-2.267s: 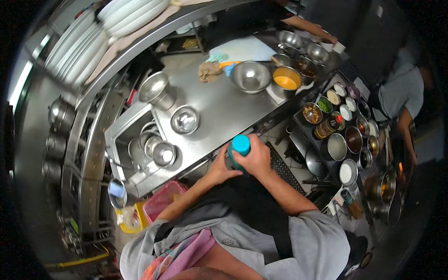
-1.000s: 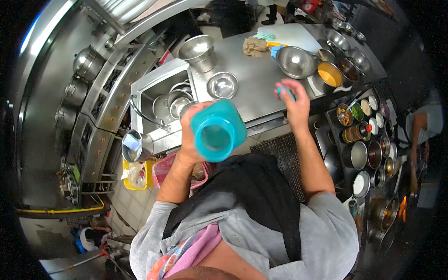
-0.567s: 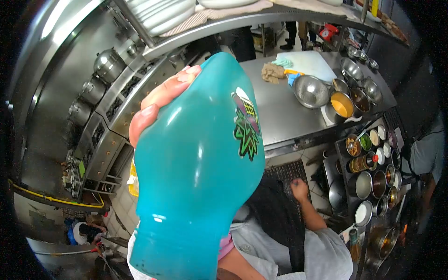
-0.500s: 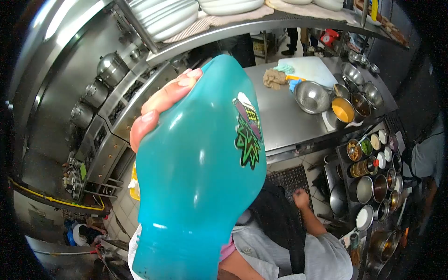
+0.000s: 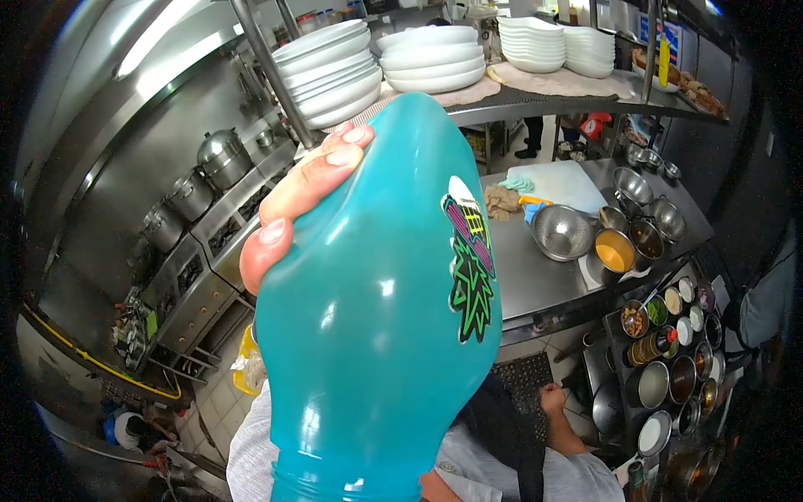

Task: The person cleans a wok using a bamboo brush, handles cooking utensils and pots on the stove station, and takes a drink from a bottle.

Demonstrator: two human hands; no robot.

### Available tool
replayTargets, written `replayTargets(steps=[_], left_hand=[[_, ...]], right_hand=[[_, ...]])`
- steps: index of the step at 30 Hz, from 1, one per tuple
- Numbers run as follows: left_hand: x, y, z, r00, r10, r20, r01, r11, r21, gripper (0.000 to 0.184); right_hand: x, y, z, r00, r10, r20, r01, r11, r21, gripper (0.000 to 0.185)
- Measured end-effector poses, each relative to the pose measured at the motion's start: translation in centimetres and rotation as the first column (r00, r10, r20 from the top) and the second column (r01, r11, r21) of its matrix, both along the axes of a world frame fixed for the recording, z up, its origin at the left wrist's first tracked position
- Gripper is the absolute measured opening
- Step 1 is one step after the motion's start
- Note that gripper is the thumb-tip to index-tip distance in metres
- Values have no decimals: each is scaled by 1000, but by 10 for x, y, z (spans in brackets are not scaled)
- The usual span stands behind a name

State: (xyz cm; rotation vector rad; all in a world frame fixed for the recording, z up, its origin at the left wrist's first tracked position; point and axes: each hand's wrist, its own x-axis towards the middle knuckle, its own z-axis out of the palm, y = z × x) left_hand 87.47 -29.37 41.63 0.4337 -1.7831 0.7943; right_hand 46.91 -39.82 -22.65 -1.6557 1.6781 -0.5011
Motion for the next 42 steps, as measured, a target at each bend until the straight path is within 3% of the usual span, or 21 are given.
replayTargets(steps=[3,6,22,29,35,38,39,40,41,42], left_hand=[[-10,-7,-1,986,-86,-142,84,996,-16,39],[-14,-11,5,983,-89,-163,78,995,-69,40],[-15,-11,33,991,-48,-125,39,997,-72,42],[-14,-14,38,994,-47,-100,37,995,-95,49],[-17,-11,23,991,-31,-129,27,999,-34,55],[-13,-20,3,987,-40,-153,39,999,-10,57],[-12,-23,-7,986,-55,-157,50,998,-34,59],[-11,-25,-18,982,-92,-165,88,996,-26,61],[-10,-24,-32,978,-96,-186,96,995,-7,64],[-9,-23,-49,970,-95,-222,108,993,43,67]], right_hand=[[9,1,17,998,-24,-51,25,999,29,21],[14,8,33,995,-2,-95,9,997,71,20],[12,-14,5,998,-29,-54,37,985,166,20],[-1,-26,-40,998,-65,12,60,967,248,20],[-28,-24,-132,966,-127,223,42,935,353,20],[-5,-6,-39,997,-13,-75,17,998,54,21],[0,-7,-18,994,71,-78,-69,997,33,21],[4,-14,-30,997,78,-17,-78,996,-37,22],[18,-14,17,994,66,82,-67,998,18,23],[21,-24,6,967,127,219,-125,992,-26,20]])
